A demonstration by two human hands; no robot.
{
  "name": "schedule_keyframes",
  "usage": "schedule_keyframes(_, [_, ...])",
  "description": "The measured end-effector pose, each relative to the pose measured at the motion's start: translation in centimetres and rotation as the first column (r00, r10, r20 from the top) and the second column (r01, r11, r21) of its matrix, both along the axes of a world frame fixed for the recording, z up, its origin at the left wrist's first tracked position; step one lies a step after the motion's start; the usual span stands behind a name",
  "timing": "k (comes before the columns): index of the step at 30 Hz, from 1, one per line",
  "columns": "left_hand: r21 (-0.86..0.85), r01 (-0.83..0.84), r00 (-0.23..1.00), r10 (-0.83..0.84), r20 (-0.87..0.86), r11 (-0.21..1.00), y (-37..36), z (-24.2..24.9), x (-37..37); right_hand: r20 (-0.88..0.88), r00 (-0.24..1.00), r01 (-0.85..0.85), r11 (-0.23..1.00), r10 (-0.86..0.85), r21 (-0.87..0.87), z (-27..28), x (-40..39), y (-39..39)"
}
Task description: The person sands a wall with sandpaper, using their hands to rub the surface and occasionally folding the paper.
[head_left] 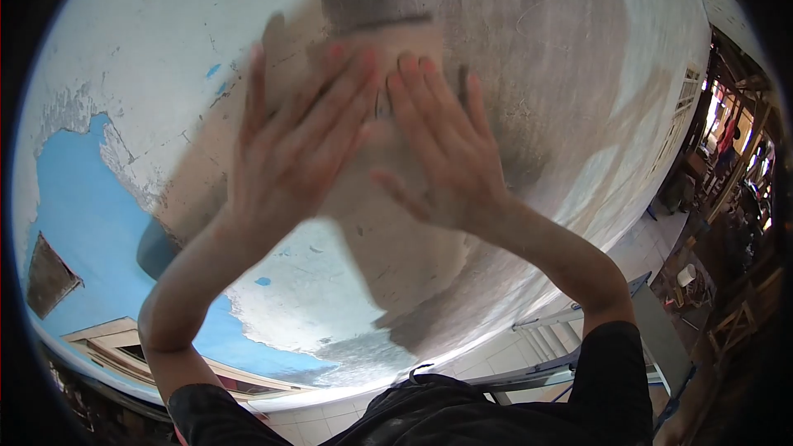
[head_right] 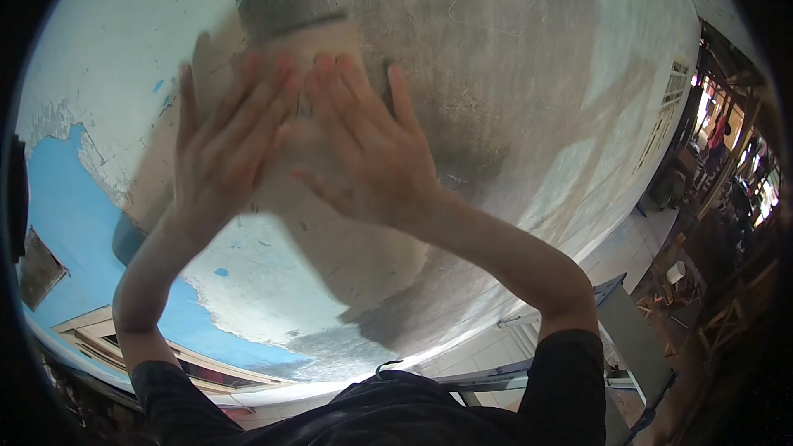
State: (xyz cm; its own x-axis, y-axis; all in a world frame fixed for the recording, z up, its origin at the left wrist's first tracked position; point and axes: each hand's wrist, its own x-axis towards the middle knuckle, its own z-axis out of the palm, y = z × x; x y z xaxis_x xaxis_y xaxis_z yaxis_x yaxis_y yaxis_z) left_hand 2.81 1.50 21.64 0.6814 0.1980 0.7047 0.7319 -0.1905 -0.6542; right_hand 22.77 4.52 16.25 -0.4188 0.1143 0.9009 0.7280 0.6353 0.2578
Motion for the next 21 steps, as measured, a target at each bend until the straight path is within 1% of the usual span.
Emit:
schedule_keyframes(2, [-0.064,-0.01,1.0,0.009,-0.003,0.998,-0.6,-2.6,-0.8,0.059,0.998,-0.015,0.997,0.02,-0.08,-2.6,0.2,-0.5])
schedule_keyframes(3, [-0.08,-0.029,0.999,0.027,-0.02,0.996,-1.0,-2.8,-1.2,0.08,0.997,-0.008,0.999,0.013,-0.053,-2.5,0.3,-0.3])
schedule_keyframes(5, [-0.026,-0.027,0.999,0.026,-0.046,0.999,-0.6,-1.8,-1.1,0.105,0.994,0.012,1.0,-0.011,-0.011,-2.0,0.5,-0.3])
schedule_keyframes(8, [0.015,-0.069,0.996,0.07,-0.054,0.998,-0.9,0.5,-0.4,-0.019,0.998,0.055,0.994,-0.054,0.089,1.3,-0.7,0.3])
schedule_keyframes(9, [0.03,-0.09,0.995,0.092,-0.049,0.995,-0.8,1.3,-0.1,-0.029,0.999,0.032,0.998,-0.031,0.061,1.1,-0.8,0.2])
schedule_keyframes(10, [0.002,-0.084,0.995,0.084,-0.053,0.996,-0.7,1.1,0.0,-0.037,0.999,0.009,0.999,-0.007,0.037,0.7,-0.9,-0.2])
schedule_keyframes(11, [-0.03,-0.08,0.995,0.078,-0.054,0.996,-0.8,-0.3,-0.4,-0.043,0.999,-0.018,1.0,0.018,0.009,0.2,-0.9,-0.6])
schedule_keyframes(13, [-0.106,-0.089,0.995,0.084,-0.058,0.99,-1.2,-2.9,-0.9,0.008,0.998,-0.063,0.998,0.063,-0.031,-2.2,-0.3,-0.4])
schedule_keyframes(14, [-0.089,-0.085,0.994,0.079,-0.075,0.992,-1.0,-2.7,-0.8,0.033,0.996,-0.085,0.995,0.087,-0.051,-3.1,0.0,-0.2])
schedule_keyframes(16, [-0.062,-0.08,0.993,0.074,-0.093,0.995,-0.9,-2.4,-0.8,-0.011,0.999,-0.042,0.999,0.042,0.007,-2.4,-0.1,0.0])
schedule_keyframes(17, [-0.038,-0.088,0.992,0.084,-0.093,0.995,-0.6,-1.4,-0.3,-0.032,0.999,-0.022,0.999,0.023,0.034,-1.7,0.0,0.1])
schedule_keyframes(19, [0.011,-0.11,0.99,0.11,-0.086,0.994,-0.1,1.0,1.0,-0.073,0.995,0.066,0.996,-0.062,0.057,0.2,0.2,0.3])
schedule_keyframes(20, [0.003,-0.106,0.99,0.106,-0.094,0.994,-0.1,0.9,1.1,-0.091,0.99,0.113,0.991,-0.106,0.074,0.8,0.4,0.4])
schedule_keyframes(21, [0.0,-0.1,0.99,0.099,-0.102,0.995,0.1,0.6,1.2,-0.077,0.993,0.094,0.994,-0.089,0.056,0.4,0.4,0.3])
